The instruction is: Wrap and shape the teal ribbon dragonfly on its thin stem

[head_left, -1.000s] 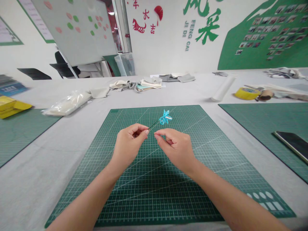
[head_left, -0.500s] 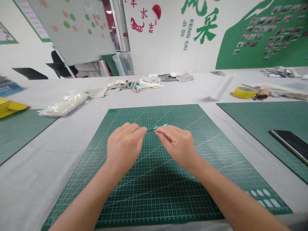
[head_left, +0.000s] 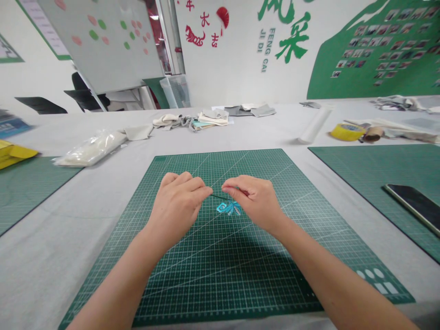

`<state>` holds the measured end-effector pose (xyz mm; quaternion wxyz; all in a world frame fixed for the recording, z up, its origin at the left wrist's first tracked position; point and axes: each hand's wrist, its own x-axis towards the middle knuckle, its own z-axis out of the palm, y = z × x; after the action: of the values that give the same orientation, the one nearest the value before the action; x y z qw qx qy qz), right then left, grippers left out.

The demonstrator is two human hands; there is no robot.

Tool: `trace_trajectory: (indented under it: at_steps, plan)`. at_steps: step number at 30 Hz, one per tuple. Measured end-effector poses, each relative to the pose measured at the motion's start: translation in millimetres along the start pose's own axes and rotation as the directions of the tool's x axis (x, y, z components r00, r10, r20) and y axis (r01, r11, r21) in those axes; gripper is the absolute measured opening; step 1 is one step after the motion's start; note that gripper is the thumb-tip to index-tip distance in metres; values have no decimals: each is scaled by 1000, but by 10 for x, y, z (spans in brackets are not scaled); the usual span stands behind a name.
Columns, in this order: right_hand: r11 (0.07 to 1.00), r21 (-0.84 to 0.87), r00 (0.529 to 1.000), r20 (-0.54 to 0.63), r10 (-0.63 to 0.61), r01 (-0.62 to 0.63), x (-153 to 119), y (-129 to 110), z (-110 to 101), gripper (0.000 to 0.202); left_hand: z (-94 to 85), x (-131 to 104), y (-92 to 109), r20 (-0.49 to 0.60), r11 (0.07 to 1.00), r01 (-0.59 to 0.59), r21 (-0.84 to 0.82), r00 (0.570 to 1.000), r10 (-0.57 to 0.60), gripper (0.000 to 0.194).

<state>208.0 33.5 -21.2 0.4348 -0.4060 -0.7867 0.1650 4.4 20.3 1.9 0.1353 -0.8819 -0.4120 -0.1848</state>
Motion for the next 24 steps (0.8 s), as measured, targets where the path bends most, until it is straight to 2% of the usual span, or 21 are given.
trace_trajectory:
  at_steps: [6, 12, 20, 24]
  plan:
    - [996, 94, 1000, 14, 12, -13, 21, 23, -20, 13, -9, 16, 0, 36, 997, -27, -79, 999, 30, 22]
    - [957, 259, 991, 51, 124, -133, 56, 101, -30, 11, -45, 25, -6, 37, 968, -30, -251, 998, 41, 22]
    - [832, 449, 945, 178, 275, -327, 88, 208, -8, 16, -87, 19, -5, 20, 903, 10, -429, 1000, -2, 18]
    - [708, 556, 900, 262, 348, -435, 82, 235, 38, 14, -94, 17, -2, -12, 889, 18, -457, 1000, -27, 16]
